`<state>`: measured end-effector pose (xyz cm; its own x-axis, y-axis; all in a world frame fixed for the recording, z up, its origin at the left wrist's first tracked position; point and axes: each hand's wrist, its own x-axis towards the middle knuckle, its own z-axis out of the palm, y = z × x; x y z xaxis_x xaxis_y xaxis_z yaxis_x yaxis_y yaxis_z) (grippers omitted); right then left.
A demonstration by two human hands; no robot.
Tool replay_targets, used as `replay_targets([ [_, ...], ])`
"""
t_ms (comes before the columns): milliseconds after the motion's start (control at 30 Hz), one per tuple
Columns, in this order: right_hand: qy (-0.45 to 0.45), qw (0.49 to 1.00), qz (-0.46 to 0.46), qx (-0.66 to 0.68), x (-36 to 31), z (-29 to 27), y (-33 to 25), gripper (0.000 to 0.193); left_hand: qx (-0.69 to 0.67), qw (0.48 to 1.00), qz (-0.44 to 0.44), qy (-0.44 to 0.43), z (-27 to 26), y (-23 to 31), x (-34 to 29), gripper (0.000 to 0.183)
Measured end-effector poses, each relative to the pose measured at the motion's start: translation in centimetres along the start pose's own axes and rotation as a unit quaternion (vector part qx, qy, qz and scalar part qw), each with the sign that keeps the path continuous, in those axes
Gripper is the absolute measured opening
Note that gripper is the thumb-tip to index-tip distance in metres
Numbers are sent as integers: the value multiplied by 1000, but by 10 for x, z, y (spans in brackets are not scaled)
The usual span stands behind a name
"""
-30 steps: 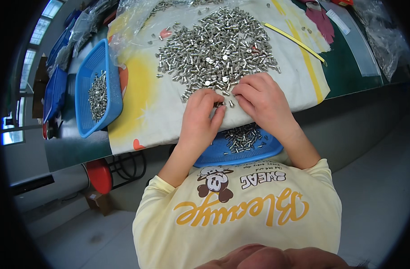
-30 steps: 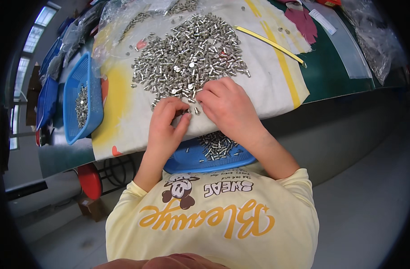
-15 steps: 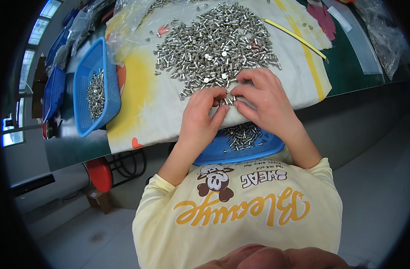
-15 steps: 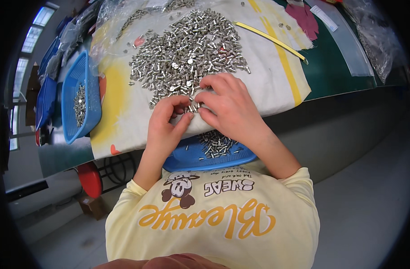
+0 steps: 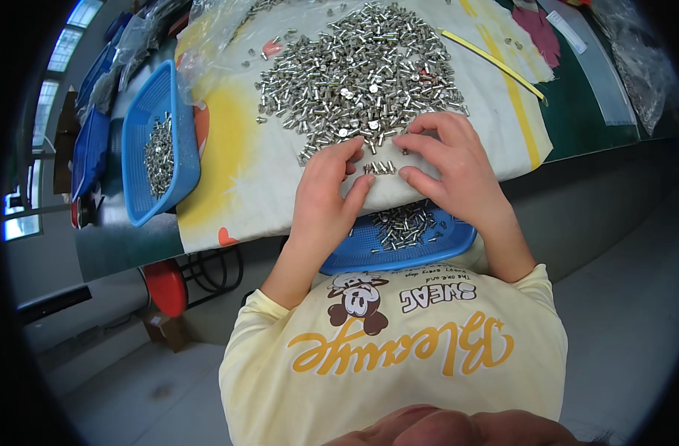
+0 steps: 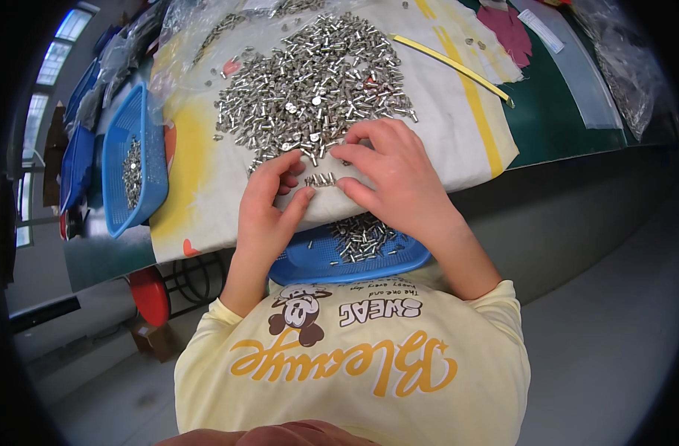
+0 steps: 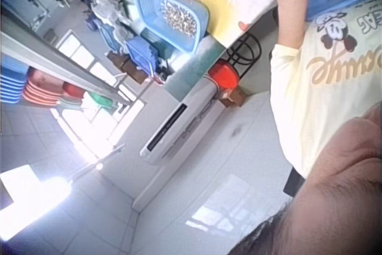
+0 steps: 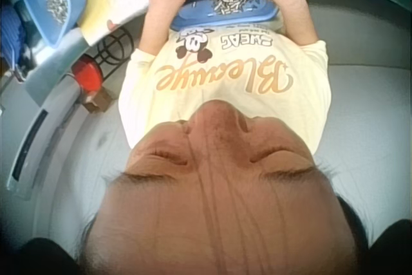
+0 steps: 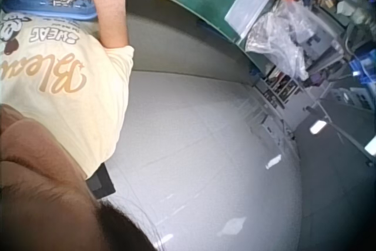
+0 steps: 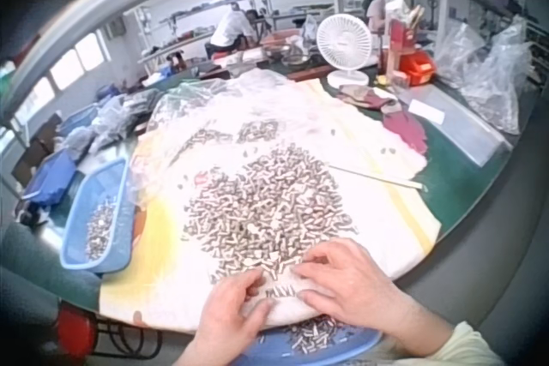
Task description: The person sorts small silver metal fasteners by hand from a central pile into a blue plastic tray on a workbench.
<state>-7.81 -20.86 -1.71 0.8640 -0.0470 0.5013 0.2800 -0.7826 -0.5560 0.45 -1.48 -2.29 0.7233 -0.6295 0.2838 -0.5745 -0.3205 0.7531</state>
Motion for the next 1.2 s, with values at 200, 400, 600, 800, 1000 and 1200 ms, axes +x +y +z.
replay_targets([
  [200, -12, 999, 41, -23, -2, 1, 8, 20, -7, 1000, 0, -9, 1, -1, 4, 43],
  [400, -29, 998, 50, 15, -5, -2, 3, 16, -26, 999, 23, -20, 1, -6, 5, 46],
  [600, -41, 997, 41, 46, -5, 0, -1, 17, -57, 998, 6, -24, 4, -5, 5, 49],
  [800, -36, 997, 36, 54, -5, -1, -3, 15, 5, 999, 38, -17, -2, -4, 2, 54],
  [1000, -53, 996, 33, 59, -5, 1, -2, 15, -3, 999, 0, -45, -2, 4, 3, 55],
  [1200, -49, 996, 40, 68, -3, 3, -5, 20, -4, 999, -5, -38, 0, 2, 3, 54],
])
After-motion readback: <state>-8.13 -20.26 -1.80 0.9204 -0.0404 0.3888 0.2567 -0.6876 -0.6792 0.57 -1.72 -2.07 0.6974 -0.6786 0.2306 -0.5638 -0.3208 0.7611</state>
